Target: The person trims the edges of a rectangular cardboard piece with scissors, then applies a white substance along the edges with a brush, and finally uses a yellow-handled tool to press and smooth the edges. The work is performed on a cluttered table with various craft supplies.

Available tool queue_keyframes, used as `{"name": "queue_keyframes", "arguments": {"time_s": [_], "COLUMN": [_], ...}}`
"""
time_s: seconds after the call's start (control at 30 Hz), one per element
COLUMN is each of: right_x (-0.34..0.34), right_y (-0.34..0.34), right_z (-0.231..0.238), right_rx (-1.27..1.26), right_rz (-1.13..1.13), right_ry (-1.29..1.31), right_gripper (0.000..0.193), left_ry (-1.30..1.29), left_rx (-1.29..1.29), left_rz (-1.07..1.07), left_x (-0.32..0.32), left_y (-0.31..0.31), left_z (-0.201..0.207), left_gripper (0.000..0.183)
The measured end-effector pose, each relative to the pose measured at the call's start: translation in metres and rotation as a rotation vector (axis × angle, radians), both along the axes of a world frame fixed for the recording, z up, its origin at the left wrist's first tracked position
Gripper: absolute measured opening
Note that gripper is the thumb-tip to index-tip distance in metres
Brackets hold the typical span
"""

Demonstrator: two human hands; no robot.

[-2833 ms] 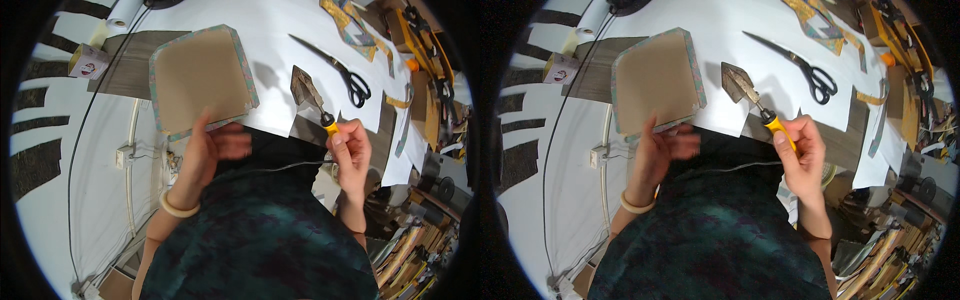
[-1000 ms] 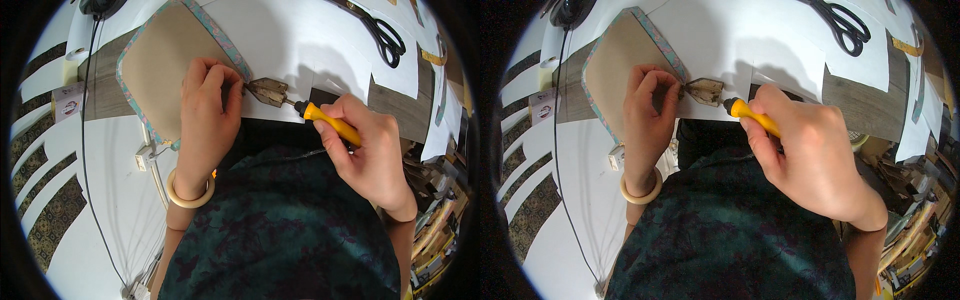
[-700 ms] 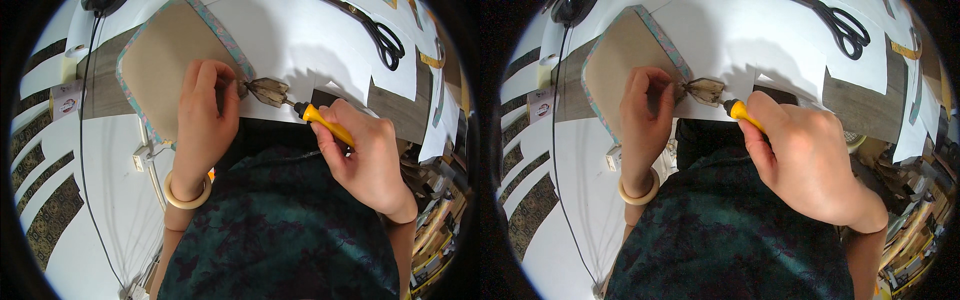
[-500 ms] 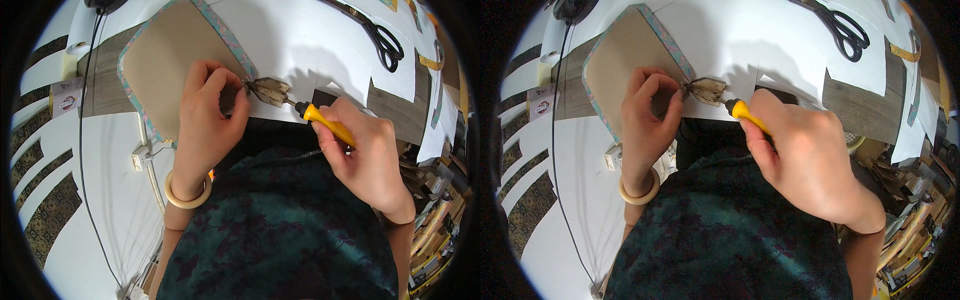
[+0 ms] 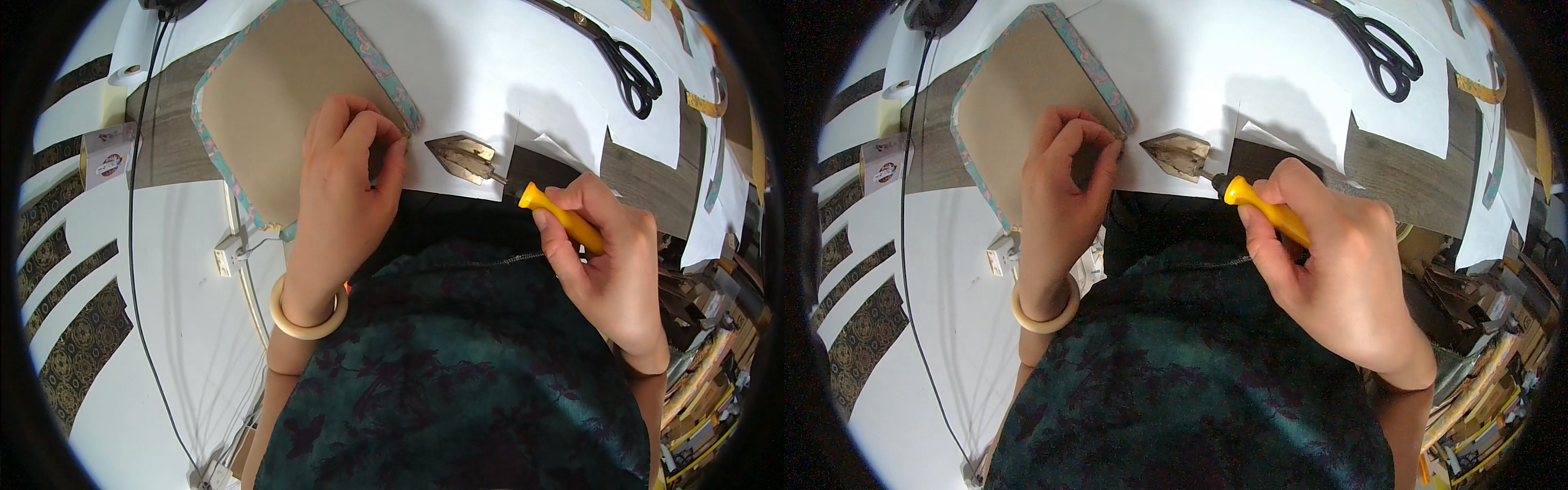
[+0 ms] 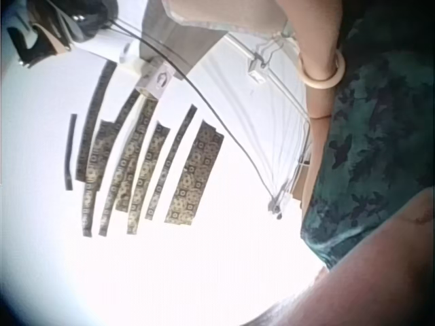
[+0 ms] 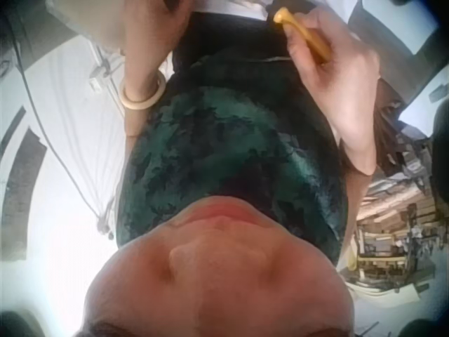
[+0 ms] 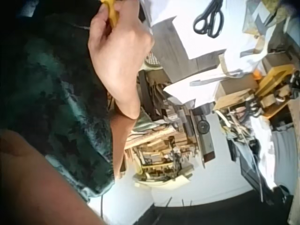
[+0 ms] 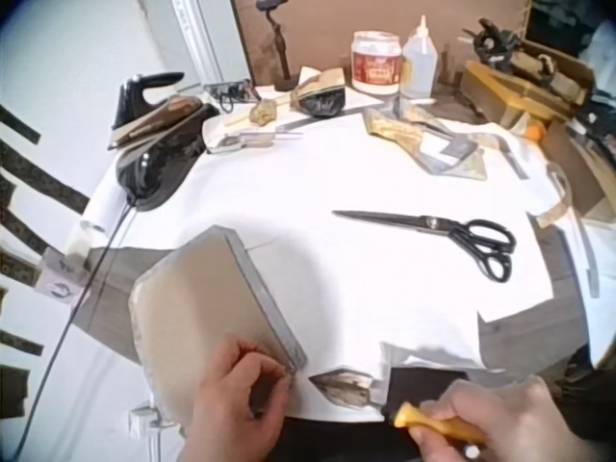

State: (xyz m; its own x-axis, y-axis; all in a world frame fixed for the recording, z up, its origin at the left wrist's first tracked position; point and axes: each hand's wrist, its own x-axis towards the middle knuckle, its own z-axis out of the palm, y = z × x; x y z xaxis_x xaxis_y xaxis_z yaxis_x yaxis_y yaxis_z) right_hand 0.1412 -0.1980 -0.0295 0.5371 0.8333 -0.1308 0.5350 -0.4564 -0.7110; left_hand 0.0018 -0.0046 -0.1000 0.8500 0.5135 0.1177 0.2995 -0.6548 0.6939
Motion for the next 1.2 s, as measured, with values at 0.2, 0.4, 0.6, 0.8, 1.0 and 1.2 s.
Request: {"name": "queue_keyframes", "arguments": {"time_s": [0.2, 0.4, 0.6, 0.8, 1.0, 1.2], "right_x": [0.003, 0.005, 0.007, 0.006, 0.002, 0.005], "right_y": [0.004, 0.009, 0.012, 0.017, 0.021, 0.014], "right_z": [0.002, 0.001, 0.000, 0.004, 0.007, 0.004], "right_rx": [-0.038, -0.060, -0.069, -0.078, -0.073, 0.043], "right_rz": [0.047, 0.069, 0.109, 0.149, 0.174, 0.059], "right_ry": [0.018, 0.032, 0.019, -0.043, -0.124, 0.052], "right_gripper": [0.011, 0.011, 0.010, 0.009, 0.010, 0.010], "left_ry": [-0.012, 0.000, -0.003, -0.072, -0.100, -0.153], "left_rx": [0.065, 0.042, 0.049, -0.065, -0.099, -0.075], "left_rz": [-0.020, -0.007, -0.001, 0.081, 0.083, 0.058], "left_x": [0.001, 0.001, 0.000, -0.002, -0.007, -0.020], "left_y": [0.001, 0.000, -0.002, -0.001, 0.000, 0.006], "left_z": [0.000, -0.001, -0.001, -0.004, -0.005, 0.000], "left_gripper": [0.006, 0.007, 0.008, 0.013, 0.013, 0.023]}}
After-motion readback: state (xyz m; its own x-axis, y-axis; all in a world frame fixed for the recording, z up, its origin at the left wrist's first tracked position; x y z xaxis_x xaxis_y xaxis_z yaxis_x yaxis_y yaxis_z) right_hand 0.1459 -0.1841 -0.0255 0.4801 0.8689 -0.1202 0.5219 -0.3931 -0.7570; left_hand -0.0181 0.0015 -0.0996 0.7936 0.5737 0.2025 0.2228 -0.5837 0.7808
